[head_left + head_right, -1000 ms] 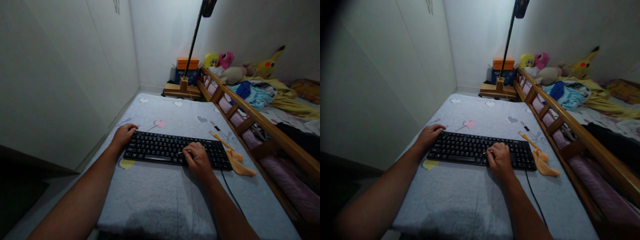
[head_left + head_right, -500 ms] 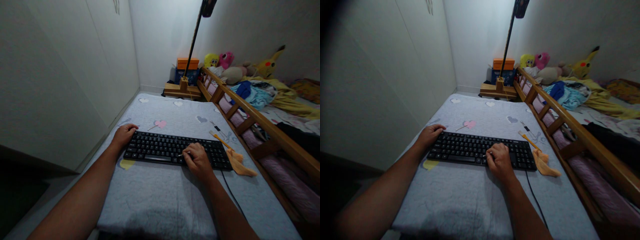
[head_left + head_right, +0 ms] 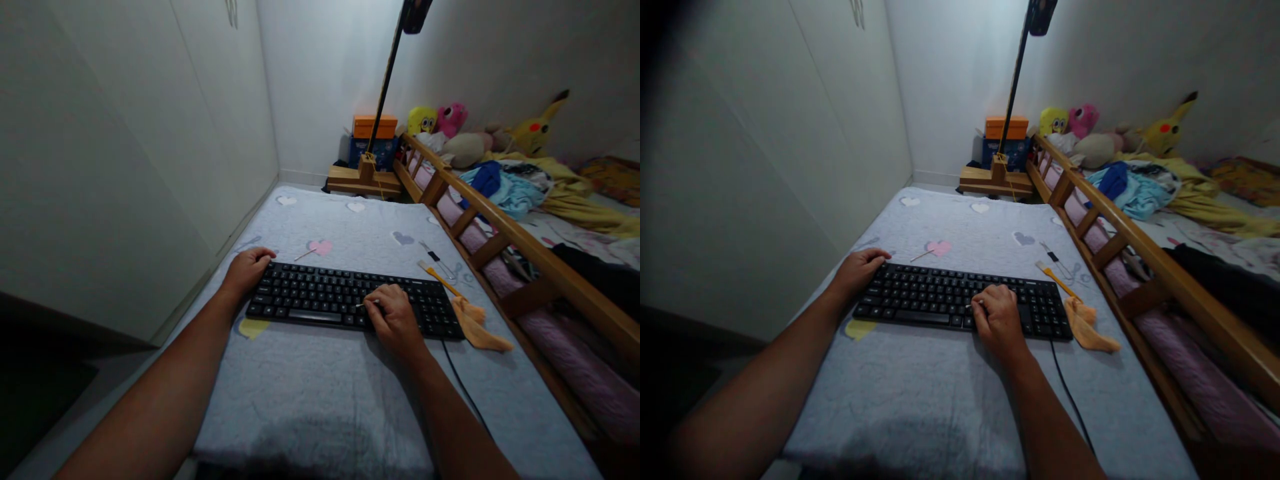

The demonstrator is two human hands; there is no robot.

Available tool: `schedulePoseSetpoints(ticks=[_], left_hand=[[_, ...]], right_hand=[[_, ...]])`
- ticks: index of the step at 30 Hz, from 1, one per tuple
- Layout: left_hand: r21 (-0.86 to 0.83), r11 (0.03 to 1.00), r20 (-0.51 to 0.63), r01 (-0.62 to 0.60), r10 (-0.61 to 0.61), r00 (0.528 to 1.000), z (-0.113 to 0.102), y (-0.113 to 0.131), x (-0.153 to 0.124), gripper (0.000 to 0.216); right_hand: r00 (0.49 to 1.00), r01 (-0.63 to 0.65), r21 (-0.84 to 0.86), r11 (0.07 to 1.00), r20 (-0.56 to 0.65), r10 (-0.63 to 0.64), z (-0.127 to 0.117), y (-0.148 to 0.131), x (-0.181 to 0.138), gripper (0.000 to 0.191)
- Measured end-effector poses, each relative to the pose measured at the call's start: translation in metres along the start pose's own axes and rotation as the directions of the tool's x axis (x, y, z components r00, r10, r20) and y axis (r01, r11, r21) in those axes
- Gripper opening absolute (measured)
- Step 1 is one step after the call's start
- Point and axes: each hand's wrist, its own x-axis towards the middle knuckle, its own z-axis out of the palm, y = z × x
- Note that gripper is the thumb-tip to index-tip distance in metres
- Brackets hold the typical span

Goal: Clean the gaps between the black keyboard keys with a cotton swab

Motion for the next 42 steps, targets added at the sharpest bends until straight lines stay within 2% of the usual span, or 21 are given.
schedulePoseSetpoints(ticks=[17, 42], left_hand=[[-0.023, 1.0, 0.001, -0.005, 0.005, 1.0, 0.0007, -0.0016, 0.0014, 0.037], [-0.023, 1.0, -0.006, 0.003, -0.003, 1.0, 0.0014, -0.0009, -0.0005, 0.038]], right_hand=[[0.998, 0.033, 0.022, 0.999, 0.054, -0.034, -0.0022, -0.0024, -0.0011, 0.017], [0.994, 0.091, 0.082, 0.992, 0.049, -0.096, 0.0059, -0.0072, -0.0012, 0.018]])
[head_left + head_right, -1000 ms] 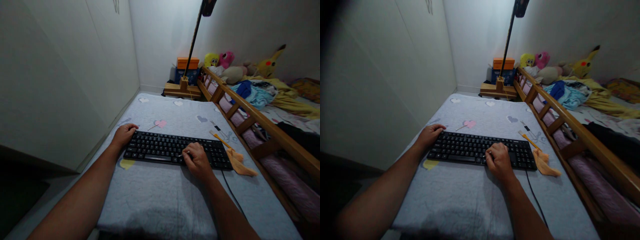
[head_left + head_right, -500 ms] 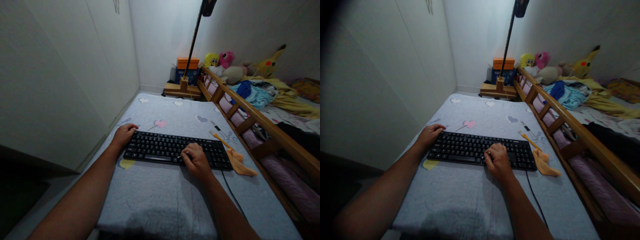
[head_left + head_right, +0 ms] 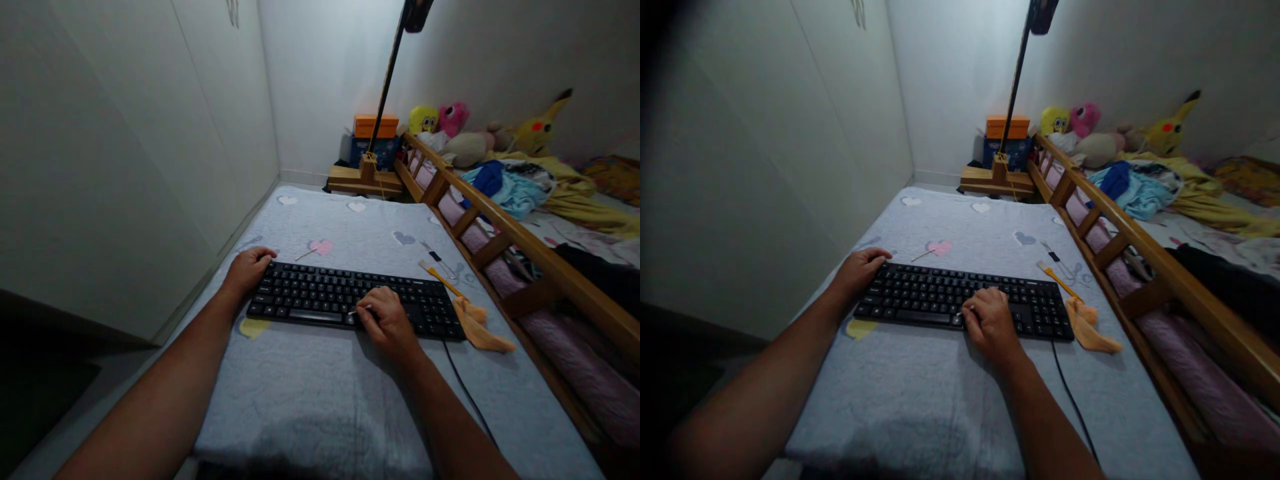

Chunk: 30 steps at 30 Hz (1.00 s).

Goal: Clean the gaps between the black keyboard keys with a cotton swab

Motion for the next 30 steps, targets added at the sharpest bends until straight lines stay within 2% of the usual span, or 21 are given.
schedulePoseSetpoints(ticks=[18, 30], left_hand=[[-0.005, 1.0, 0.006, -0.012, 0.012, 1.0, 0.0012, -0.0044, 0.0028, 0.038], [0.0, 1.0, 0.005, 0.013, -0.013, 1.0, -0.0004, 0.0011, 0.001, 0.037]], right_hand=[[0.999, -0.043, -0.025, 0.999, -0.024, 0.043, -0.0077, 0.0045, -0.0006, 0.017], [0.999, -0.048, -0.021, 0.999, -0.022, 0.047, -0.0067, 0.0031, 0.0001, 0.018]])
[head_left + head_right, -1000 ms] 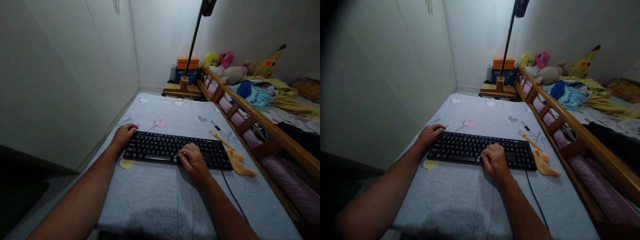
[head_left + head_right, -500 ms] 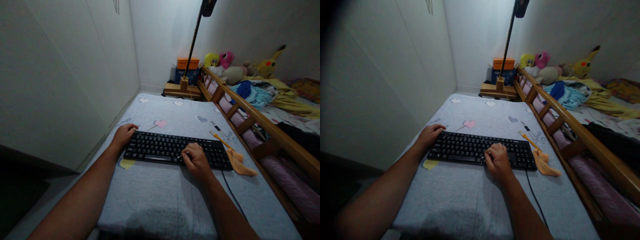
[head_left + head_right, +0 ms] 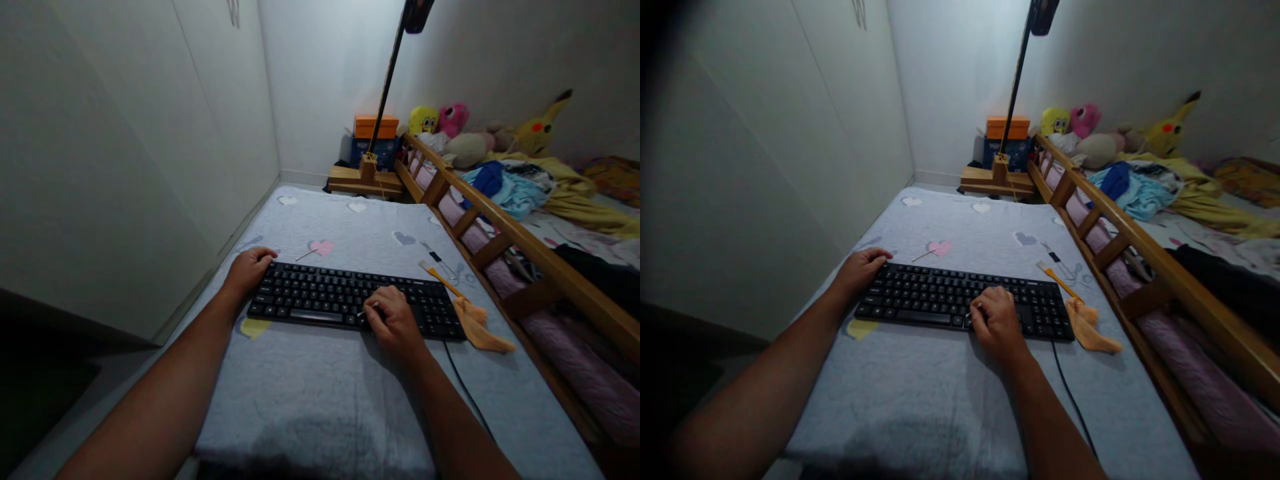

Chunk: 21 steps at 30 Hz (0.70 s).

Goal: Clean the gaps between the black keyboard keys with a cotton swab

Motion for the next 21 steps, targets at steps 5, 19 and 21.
schedulePoseSetpoints(ticks=[5, 19, 21], left_hand=[[-0.002, 1.0, 0.008, -0.002, 0.002, 1.0, -0.0002, -0.0006, -0.0005, 0.037], [0.004, 1.0, 0.001, -0.014, 0.014, 1.0, 0.0002, -0.0019, -0.0001, 0.037], [-0.001, 1.0, -0.003, -0.015, 0.015, 1.0, -0.0002, -0.0013, -0.0006, 0.037]], right_hand=[[1.0, 0.009, 0.012, 1.0, 0.003, -0.009, 0.0019, -0.0004, 0.0001, 0.017], [0.999, 0.01, 0.035, 0.999, 0.041, -0.011, 0.004, -0.0039, 0.0006, 0.017], [1.0, 0.003, 0.031, 1.0, 0.03, -0.004, 0.0027, -0.0037, 0.0007, 0.017]])
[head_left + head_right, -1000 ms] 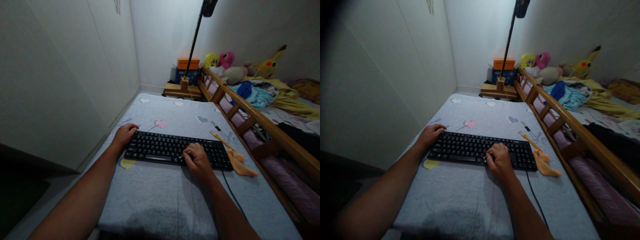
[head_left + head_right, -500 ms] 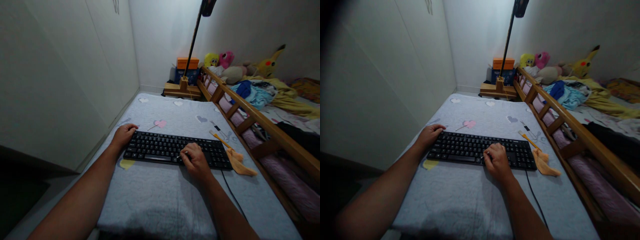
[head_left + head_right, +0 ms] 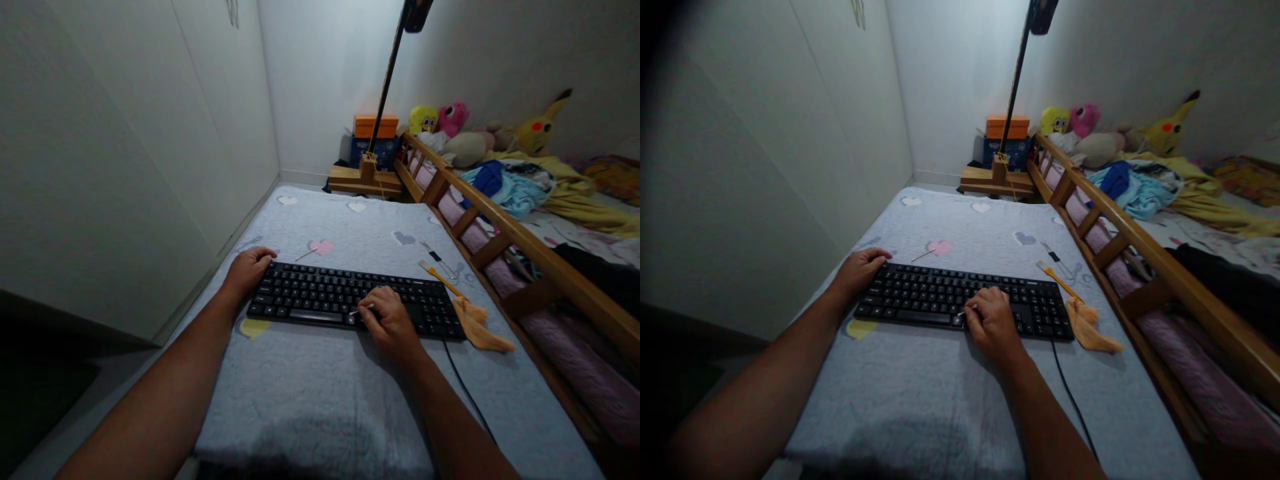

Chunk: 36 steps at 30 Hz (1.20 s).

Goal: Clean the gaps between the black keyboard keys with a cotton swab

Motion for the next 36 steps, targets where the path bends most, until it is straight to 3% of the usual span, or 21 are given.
schedulePoseSetpoints(ticks=[36], left_hand=[[0.011, 1.0, 0.008, 0.001, -0.001, 1.0, -0.0002, -0.0002, 0.0004, 0.037]], right_hand=[[1.0, -0.018, -0.008, 1.0, -0.009, 0.018, -0.0016, 0.0027, -0.0003, 0.018]])
